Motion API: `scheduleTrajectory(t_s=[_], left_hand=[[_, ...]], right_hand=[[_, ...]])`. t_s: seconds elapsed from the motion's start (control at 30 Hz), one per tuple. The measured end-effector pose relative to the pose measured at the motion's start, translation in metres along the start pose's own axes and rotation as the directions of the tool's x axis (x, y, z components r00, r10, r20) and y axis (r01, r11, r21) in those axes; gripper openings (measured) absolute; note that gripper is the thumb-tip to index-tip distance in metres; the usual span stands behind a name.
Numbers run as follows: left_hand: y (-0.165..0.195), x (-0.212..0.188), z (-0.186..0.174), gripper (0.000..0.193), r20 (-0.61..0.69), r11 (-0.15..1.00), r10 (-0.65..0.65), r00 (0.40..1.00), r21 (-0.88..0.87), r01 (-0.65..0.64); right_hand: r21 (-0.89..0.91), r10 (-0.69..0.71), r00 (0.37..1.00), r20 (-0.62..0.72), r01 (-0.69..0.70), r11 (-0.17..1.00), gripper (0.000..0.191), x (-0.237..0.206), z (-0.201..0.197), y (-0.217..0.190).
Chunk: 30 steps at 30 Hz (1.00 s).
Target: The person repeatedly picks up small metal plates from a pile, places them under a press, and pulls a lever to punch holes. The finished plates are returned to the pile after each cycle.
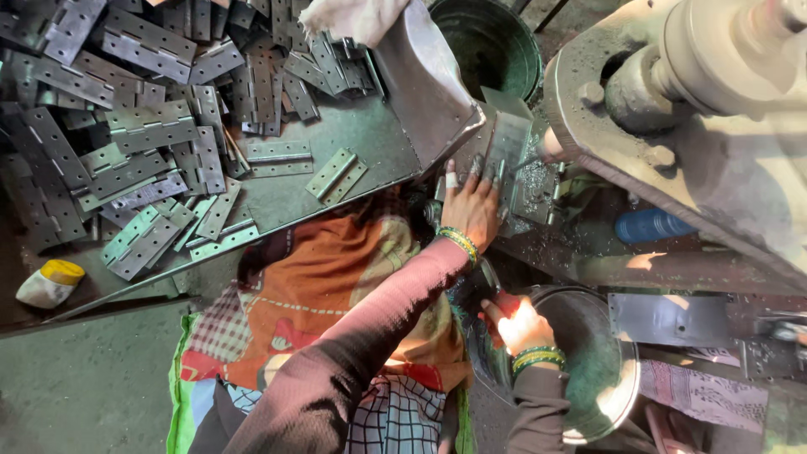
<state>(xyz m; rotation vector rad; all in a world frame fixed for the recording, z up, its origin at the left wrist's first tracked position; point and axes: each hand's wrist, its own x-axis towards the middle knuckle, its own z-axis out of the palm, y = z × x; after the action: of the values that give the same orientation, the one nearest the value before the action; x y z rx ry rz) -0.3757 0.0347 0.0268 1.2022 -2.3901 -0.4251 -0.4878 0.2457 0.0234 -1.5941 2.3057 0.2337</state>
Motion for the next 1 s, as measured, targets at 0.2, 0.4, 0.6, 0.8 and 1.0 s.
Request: scheduleTrajectory(t_s=[0.2, 0.4, 0.6, 0.8, 1.0], left_hand=[[-0.006, -0.003, 0.001, 0.061, -0.086, 0.996, 0.009, 0.996, -0.086, -0.017], [-0.002, -0.020, -0.012, 0.051, -0.086, 0.996, -0.008, 0.996, -0.087, 0.001], [0.004, -0.025, -0.003, 0.057, -0.025, 0.994, -0.049, 0.998, -0.099, 0.047], [-0.004, -0.024, 0.000, 0.047, -0.122, 0.999, -0.010, 0.993, -0.045, 0.005], [-0.008, -0.020, -0.004, 0.050, -0.071, 0.997, 0.000, 0.997, -0.077, -0.006]], right_hand=[[0.450, 0.390, 0.920, -0.018, -0.341, 0.825, 0.066, 0.003, 0.052, -0.027], [0.519, 0.369, 0.891, 0.266, -0.454, 0.724, 0.065, 0.007, 0.014, -0.017], [0.264, 0.431, 0.897, 0.098, -0.441, 0.858, 0.067, 0.006, 0.001, -0.015], [0.494, 0.424, 0.905, -0.028, -0.357, 0.793, 0.058, 0.004, 0.077, -0.030], [0.688, 0.320, 0.904, 0.284, -0.425, 0.589, 0.054, 0.004, 0.034, -0.019]])
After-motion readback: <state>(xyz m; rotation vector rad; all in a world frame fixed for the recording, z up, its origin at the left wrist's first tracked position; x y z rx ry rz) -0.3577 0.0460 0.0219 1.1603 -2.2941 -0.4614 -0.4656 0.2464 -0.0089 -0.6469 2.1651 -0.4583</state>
